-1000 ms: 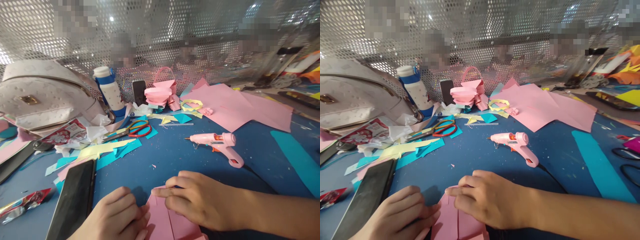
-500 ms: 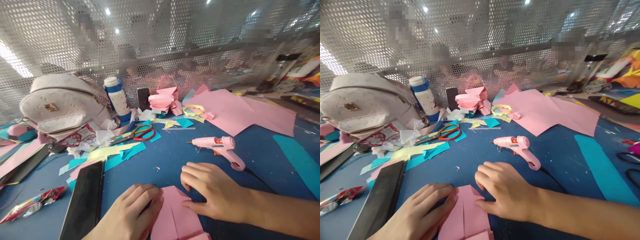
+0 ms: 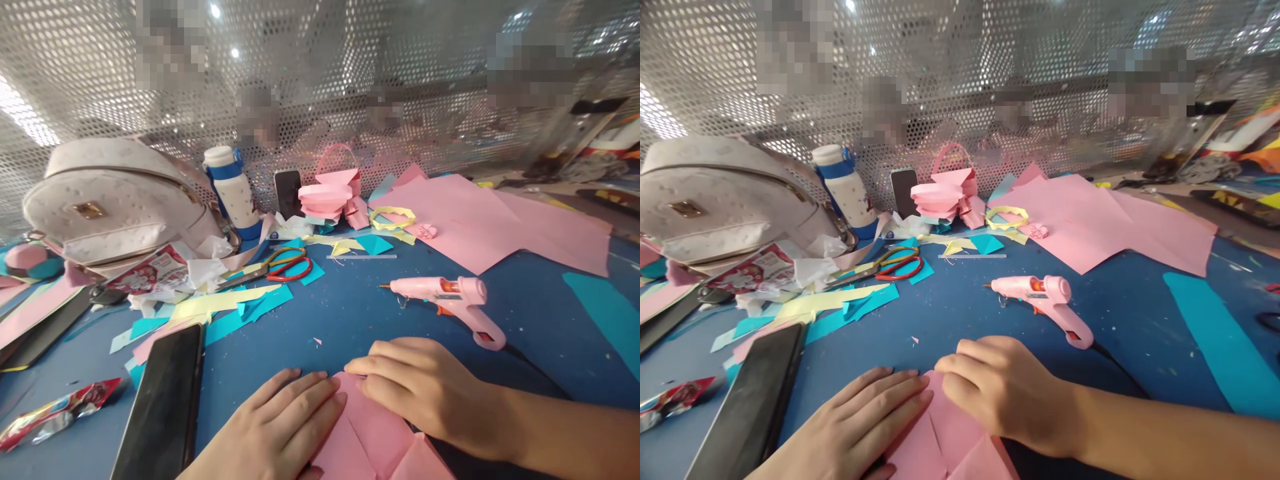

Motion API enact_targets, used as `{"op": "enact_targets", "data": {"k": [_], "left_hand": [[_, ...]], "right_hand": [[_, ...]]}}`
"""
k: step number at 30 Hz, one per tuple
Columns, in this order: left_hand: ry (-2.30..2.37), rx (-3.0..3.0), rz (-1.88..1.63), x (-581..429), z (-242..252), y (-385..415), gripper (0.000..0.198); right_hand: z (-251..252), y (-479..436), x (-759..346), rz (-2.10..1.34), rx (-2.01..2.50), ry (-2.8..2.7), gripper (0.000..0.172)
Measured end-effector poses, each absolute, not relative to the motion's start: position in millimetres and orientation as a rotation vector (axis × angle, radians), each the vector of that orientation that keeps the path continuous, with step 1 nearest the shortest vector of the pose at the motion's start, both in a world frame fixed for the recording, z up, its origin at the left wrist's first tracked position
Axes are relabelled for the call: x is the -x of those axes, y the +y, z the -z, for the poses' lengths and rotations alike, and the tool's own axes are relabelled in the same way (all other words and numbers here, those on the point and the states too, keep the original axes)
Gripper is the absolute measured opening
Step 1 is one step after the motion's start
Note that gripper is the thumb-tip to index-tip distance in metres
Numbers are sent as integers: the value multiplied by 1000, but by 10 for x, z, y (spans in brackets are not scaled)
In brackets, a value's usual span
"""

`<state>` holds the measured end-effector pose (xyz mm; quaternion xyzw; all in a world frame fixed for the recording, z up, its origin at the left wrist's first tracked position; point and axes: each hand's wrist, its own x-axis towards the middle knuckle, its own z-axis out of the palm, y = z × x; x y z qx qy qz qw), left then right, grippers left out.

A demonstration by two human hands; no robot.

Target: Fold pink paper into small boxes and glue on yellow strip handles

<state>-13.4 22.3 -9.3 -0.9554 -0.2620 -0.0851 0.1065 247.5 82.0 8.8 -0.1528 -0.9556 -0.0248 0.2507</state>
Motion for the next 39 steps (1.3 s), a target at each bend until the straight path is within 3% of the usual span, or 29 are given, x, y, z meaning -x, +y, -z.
{"op": "enact_targets", "data": {"k": [9,19,35,39], "left_hand": [[-739,2762,236,114,73,240,54],[-788,2833,173,97,11,223,49],[-806,2861,163,74,-21,228,48],[-797,2852,116,67,-35,238,47]], "right_hand": [[-56,828,-2494,146,315,-2669,26],[-135,845,-2480,123,226,-2742,30],[-125,871,-2503,-172,310,-2696,30],[-156,890,-2524,-316,424,-2711,23]]}}
